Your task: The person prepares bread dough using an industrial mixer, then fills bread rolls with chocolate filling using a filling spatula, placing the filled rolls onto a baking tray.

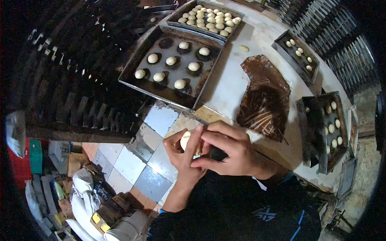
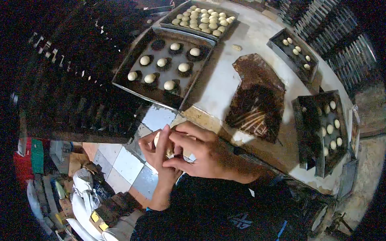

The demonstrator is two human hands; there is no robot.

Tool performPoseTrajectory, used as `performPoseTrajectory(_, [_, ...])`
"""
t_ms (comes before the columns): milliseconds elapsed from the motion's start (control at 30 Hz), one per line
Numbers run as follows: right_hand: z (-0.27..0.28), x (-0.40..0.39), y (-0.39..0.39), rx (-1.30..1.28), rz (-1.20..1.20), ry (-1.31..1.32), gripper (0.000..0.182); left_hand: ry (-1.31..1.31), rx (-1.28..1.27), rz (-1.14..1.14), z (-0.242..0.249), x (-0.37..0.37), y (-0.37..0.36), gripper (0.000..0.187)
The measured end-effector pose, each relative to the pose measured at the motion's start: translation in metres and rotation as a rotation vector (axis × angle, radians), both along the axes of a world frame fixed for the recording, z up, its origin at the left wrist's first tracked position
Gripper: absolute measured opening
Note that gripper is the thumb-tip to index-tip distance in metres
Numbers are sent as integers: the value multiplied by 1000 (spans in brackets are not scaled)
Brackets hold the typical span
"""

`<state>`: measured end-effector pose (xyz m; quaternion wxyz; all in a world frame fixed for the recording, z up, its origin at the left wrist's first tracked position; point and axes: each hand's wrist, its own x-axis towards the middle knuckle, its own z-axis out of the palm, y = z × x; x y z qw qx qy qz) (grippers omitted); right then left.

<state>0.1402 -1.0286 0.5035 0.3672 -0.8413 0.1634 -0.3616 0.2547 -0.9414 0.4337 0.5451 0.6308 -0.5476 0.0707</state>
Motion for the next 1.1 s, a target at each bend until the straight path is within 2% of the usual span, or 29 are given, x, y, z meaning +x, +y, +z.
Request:
performPoseTrajectory(33, [-8,7,-9,-48,-21,-54,25,-52,130,8,5,6,-9,57])
performPoseTrajectory(67, [-11,10,-22,-39,-25,-67,25,-19,88,-76,6,16,-22,66])
performPoseTrajectory(133, [-12,17,-51,-150,-12,-134,22,537,-71,-191,11,12,-57,68])
performPoseTrajectory(200, [-11,28,-82,-40,27,-214,20,931,-13,-537,9,31,-78,70])
performPoseTrajectory(233, [-9,28,-99,-45,31,-207,21,1137,-86,-643,19,28,-89,66])
performPoseTrajectory(267, [-2,28,-114,-49,35,-197,22,1133,-81,-641,22,31,-99,66])
performPoseTrajectory(367, [10,33,-142,65,84,-168,26,1571,109,-499,45,36,-130,47])
performPoseTrajectory(400, [6,35,-150,70,83,-167,26,1575,113,-496,44,37,-139,47])
performPoseTrajectory(467, [-10,42,-163,-120,-13,-85,30,1578,117,-452,35,40,-159,45])
performPoseTrajectory(533, [-16,44,-178,-157,-62,-84,30,1538,124,-500,20,49,-170,45])
performPoseTrajectory(600, [-11,45,-192,-29,-67,-18,27,1240,11,-642,4,57,-179,47])
performPoseTrajectory(633, [-6,48,-191,152,-153,-92,23,1423,37,-555,3,59,-180,49])
performPoseTrajectory(667, [1,56,-194,189,-289,-123,21,1144,-27,-675,-1,67,-190,49])
performPoseTrajectory(733, [-6,60,-204,309,-113,-75,22,592,83,-602,1,92,-204,48])
performPoseTrajectory(767, [-15,68,-202,310,-123,-71,22,545,43,-648,4,102,-210,41])
performPoseTrajectory(800, [-24,81,-198,267,-114,-203,23,413,16,-640,10,117,-218,32])
performPoseTrajectory(833, [-28,95,-197,216,-100,-334,25,492,-64,-584,11,123,-223,33])
performPoseTrajectory(867, [-27,108,-198,130,-63,-391,28,571,-146,-525,11,128,-226,37])
performPoseTrajectory(900, [-26,126,-193,49,-125,-358,30,634,-121,-396,15,137,-225,51])
performPoseTrajectory(933, [-25,143,-187,-32,-185,-323,31,565,-103,-289,24,148,-228,58])
performPoseTrajectory(1000, [-28,170,-192,-146,-187,-300,32,612,-165,-311,27,176,-231,81])
performPoseTrajectory(1067, [-34,199,-194,-29,-79,-555,32,727,-192,-515,31,203,-238,106])
performPoseTrajectory(1100, [-40,212,-193,114,-34,-594,32,739,-74,-692,27,226,-240,114])
